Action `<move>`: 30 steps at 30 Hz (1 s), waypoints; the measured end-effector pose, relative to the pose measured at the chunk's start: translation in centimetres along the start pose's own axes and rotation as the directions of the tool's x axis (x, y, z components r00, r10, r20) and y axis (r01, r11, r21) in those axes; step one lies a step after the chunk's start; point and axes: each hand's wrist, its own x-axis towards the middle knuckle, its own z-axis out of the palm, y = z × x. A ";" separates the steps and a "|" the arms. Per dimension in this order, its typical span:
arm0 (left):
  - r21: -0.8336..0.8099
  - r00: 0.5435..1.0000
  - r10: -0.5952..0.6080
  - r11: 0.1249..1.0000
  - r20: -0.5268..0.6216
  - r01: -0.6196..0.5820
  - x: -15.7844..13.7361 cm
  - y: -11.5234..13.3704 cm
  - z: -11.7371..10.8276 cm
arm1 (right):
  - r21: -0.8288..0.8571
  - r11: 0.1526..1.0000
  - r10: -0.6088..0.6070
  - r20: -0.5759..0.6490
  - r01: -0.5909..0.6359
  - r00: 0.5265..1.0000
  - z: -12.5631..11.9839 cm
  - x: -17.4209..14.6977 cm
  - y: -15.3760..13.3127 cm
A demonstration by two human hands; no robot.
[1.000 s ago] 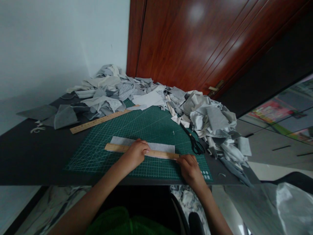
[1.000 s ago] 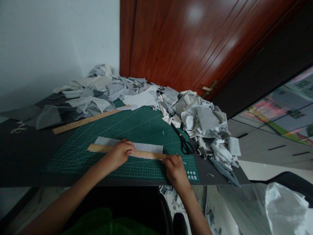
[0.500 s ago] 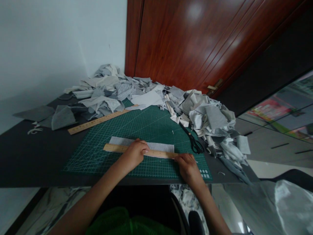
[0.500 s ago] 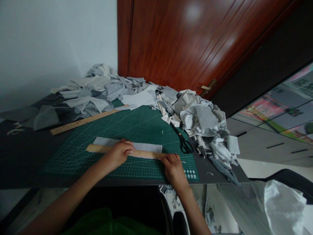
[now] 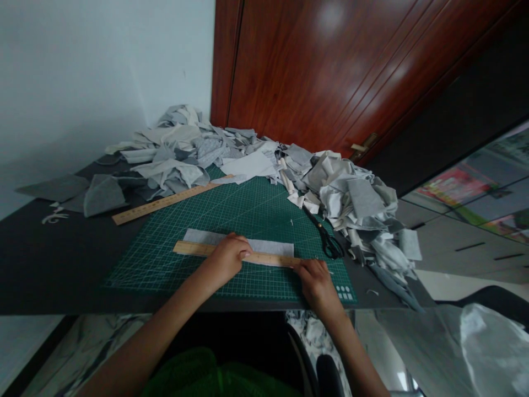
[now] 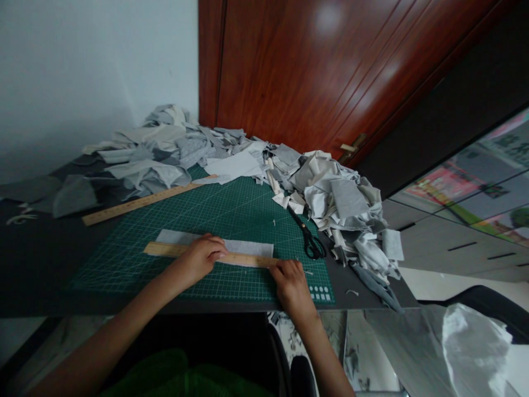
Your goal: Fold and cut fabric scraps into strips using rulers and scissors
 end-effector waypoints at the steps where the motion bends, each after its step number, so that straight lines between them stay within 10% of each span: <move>1: 0.002 1.000 -0.003 1.000 0.005 0.003 0.0 0.1 -0.1 | 0.015 1.000 0.008 -0.002 -0.008 1.000 0.1 0.1 0.0; 20: 0.053 1.000 -0.005 0.999 0.018 0.004 0.1 0.2 -0.1 | 0.133 0.991 0.015 -0.054 -0.008 0.998 1.0 1.1 -0.8; 30: 0.464 0.995 -0.062 0.886 0.078 0.018 -0.9 5.2 -0.3 | 0.090 0.988 0.130 -0.068 -0.124 0.989 -1.0 0.7 -0.9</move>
